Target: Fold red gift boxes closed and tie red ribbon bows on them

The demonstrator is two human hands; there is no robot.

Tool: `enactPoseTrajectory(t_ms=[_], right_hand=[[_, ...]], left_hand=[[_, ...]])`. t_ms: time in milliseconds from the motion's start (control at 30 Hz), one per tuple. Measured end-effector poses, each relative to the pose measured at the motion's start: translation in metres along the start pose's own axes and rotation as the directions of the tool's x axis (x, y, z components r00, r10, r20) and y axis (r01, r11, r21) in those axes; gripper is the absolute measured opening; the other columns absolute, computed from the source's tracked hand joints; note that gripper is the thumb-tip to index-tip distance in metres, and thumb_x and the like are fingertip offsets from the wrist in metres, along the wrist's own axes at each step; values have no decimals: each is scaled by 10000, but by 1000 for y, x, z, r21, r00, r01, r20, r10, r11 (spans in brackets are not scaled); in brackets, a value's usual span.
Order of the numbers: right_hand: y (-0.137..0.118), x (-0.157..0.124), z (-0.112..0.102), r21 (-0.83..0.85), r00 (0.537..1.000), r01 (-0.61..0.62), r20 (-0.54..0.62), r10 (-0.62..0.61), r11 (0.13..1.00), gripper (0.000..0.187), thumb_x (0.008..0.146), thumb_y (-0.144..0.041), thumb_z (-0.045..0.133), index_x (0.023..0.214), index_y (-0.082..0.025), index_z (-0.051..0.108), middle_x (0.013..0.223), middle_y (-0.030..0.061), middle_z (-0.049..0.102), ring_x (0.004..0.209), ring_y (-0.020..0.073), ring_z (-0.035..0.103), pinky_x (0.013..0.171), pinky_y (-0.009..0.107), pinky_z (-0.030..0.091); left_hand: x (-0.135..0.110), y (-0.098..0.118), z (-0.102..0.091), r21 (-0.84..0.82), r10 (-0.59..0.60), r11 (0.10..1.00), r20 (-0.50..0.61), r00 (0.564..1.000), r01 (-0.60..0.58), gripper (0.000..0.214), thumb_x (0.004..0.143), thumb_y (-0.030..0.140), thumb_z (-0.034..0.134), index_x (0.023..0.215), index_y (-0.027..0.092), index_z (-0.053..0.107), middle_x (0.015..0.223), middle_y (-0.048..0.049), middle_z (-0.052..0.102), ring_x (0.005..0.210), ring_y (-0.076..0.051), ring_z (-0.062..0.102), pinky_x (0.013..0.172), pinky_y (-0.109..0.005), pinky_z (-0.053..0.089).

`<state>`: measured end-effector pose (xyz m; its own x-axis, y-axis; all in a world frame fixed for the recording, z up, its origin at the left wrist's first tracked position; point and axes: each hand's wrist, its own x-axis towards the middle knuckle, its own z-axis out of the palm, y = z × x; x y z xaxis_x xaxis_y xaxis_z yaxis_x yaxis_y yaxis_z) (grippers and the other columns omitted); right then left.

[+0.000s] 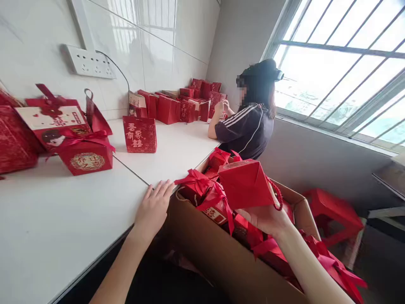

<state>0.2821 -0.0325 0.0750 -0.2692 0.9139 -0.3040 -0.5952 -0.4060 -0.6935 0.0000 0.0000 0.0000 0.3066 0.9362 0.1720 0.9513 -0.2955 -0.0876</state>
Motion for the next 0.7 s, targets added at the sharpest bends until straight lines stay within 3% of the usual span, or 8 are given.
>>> enactPoseTrajectory(t_ms=[133,167,233,300,333,433,533,700], right_hand=[[-6,-1,-13,-280,942,219,-187,-277,935,459,709,-607,621,986,-242,613,993,50,704,919,247,663,757,406,566],[-7,-2,-18,-442,859,313,-246,-449,840,536,701,-645,601,1037,-227,585,999,68,685,962,264,643,798,433,548],[-11,-3,-29,-735,599,387,-257,-758,556,676,639,-629,665,1143,-208,502,1045,83,631,1072,292,579,922,488,468],[-15,-6,-42,-917,377,281,-165,-911,282,848,530,-559,772,1206,-195,412,1113,99,558,1153,324,502,997,538,374],[-18,-7,-49,-962,333,202,-112,-936,186,910,484,-530,807,1214,-191,381,1142,110,520,1171,338,474,1003,558,349],[-29,-8,-68,-998,328,9,60,-943,-61,881,492,-564,791,1167,-189,367,1150,123,445,1138,347,471,936,572,393],[-41,2,-82,-989,378,2,139,-915,-150,794,544,-637,729,1107,-198,382,1107,104,423,1089,326,482,906,551,425],[-51,58,-89,-971,562,12,205,-801,-241,713,566,-699,666,990,-182,419,993,83,422,1007,310,471,922,554,409]], left_hand=[[0,0,2,-30,-1,1000,5,1000,1,731,708,-88,377,1404,133,378,1481,-56,344,1362,-252,355,1132,-470,301],[0,0,2,-33,1,999,0,1000,-2,737,701,-90,386,1404,134,379,1481,-58,344,1362,-252,355,1135,-468,297],[0,-1,3,-36,8,999,-9,1000,-9,739,697,-92,388,1401,132,384,1479,-62,349,1359,-252,361,1137,-465,294],[-1,-2,4,-38,15,999,-23,1000,-16,733,701,-93,372,1398,133,391,1472,-64,363,1353,-250,372,1134,-464,298],[-1,-3,4,-37,15,999,-32,999,-17,729,704,-95,361,1395,134,396,1468,-64,371,1350,-248,376,1132,-465,301],[0,-3,6,-35,17,999,-45,999,-19,721,713,-97,335,1391,140,404,1464,-60,380,1347,-245,381,1129,-465,306],[0,-4,8,-45,11,999,-46,999,-13,721,711,-92,342,1391,138,405,1468,-55,373,1352,-249,372,1131,-469,302],[1,-4,13,-80,-19,997,-89,996,12,714,716,-93,315,1370,166,444,1445,-43,413,1333,-232,404,1126,-461,316]])
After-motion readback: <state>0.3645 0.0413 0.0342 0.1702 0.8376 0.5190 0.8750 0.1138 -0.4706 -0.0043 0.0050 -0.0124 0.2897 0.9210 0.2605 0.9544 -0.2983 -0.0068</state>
